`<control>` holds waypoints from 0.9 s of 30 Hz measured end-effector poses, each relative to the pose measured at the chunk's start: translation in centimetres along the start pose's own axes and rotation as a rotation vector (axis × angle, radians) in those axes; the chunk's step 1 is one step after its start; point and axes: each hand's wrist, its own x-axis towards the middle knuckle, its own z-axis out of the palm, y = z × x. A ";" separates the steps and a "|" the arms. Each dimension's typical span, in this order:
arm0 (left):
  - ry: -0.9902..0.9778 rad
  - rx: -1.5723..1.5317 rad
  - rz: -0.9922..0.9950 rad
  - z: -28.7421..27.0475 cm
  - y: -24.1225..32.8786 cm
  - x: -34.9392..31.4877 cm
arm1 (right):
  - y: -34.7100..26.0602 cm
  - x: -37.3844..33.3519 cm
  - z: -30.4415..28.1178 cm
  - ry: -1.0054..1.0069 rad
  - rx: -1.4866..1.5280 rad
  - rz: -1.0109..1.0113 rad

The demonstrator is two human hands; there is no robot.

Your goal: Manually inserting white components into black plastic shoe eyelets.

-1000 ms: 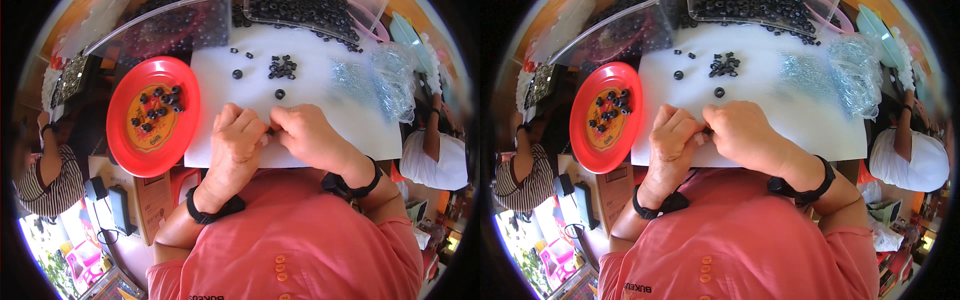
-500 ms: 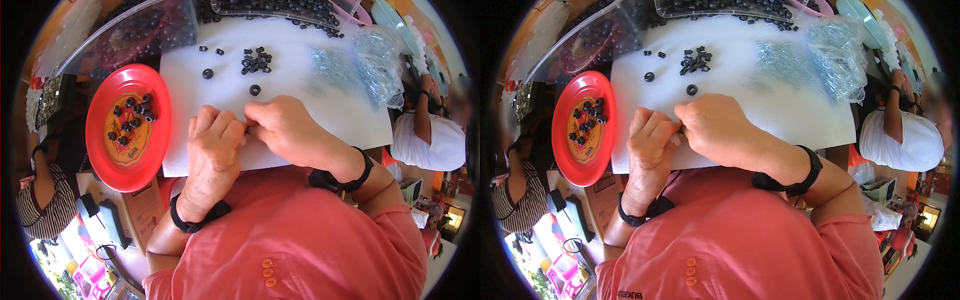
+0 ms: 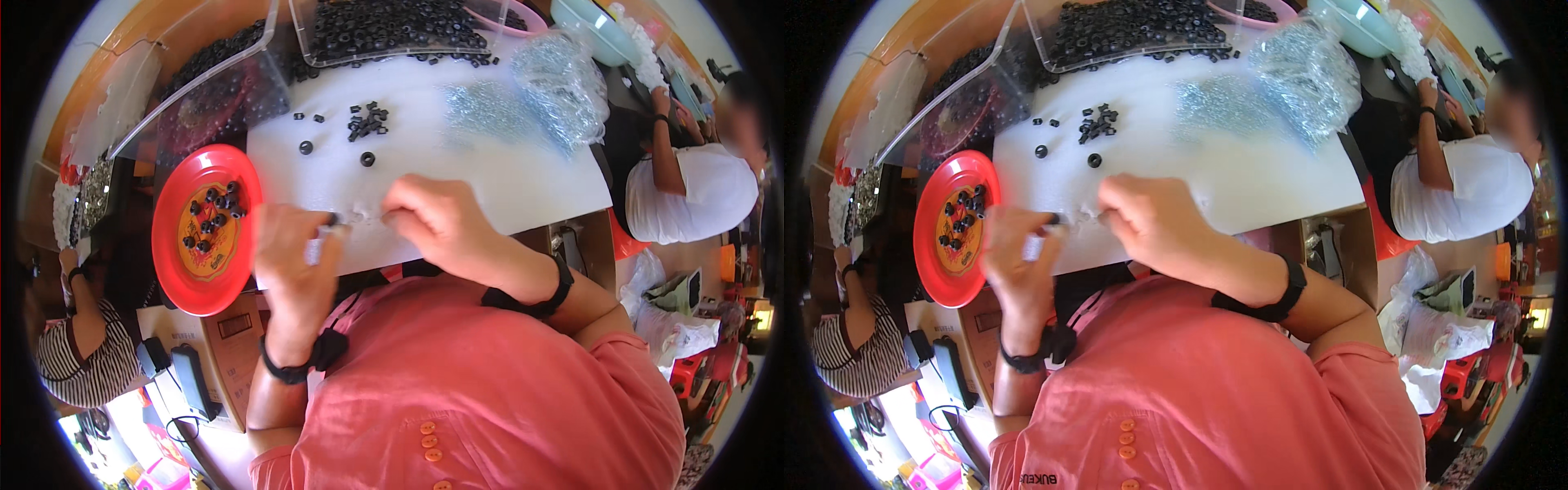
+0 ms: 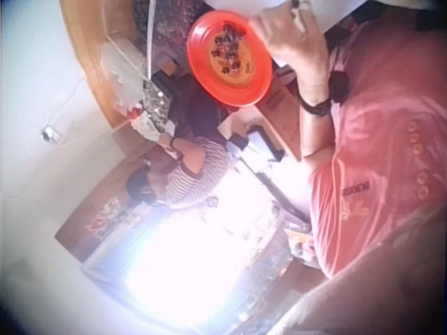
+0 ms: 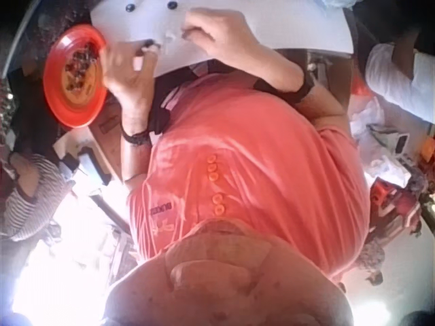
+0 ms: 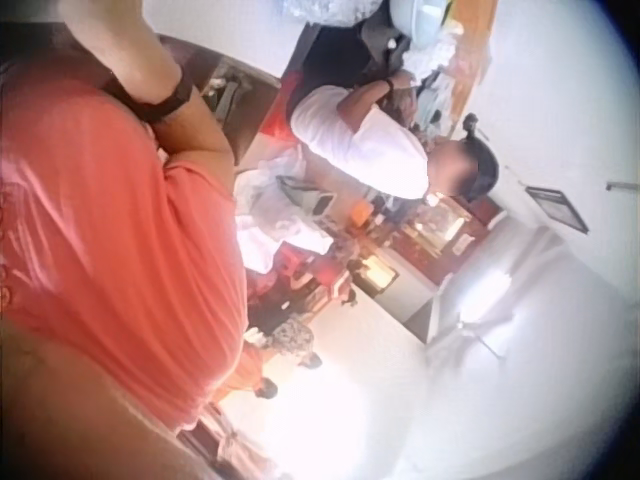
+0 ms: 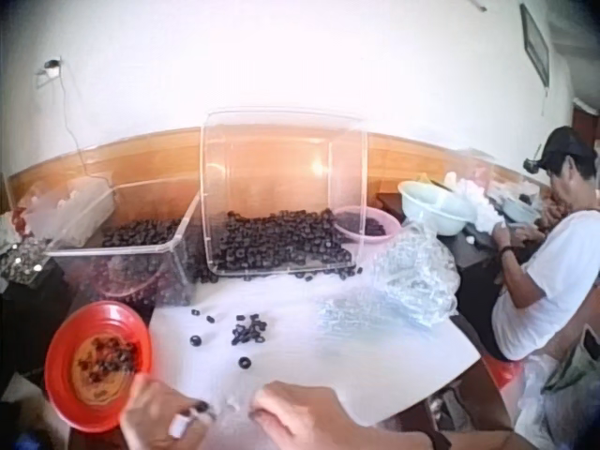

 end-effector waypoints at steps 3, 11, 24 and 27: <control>0.104 0.164 -0.131 -4.1 -0.8 0.5 | 2.0 -0.6 -4.3 0.271 -0.273 -0.069; 0.034 0.298 0.005 -1.7 -0.7 2.4 | 4.9 0.7 -5.5 0.141 -0.807 -0.060; -0.209 0.252 0.070 6.0 -0.2 5.4 | 4.5 0.6 -4.5 0.067 -0.839 -0.228; -0.209 0.178 0.049 5.3 -0.1 5.2 | 4.2 1.2 -4.6 0.004 -0.879 -0.213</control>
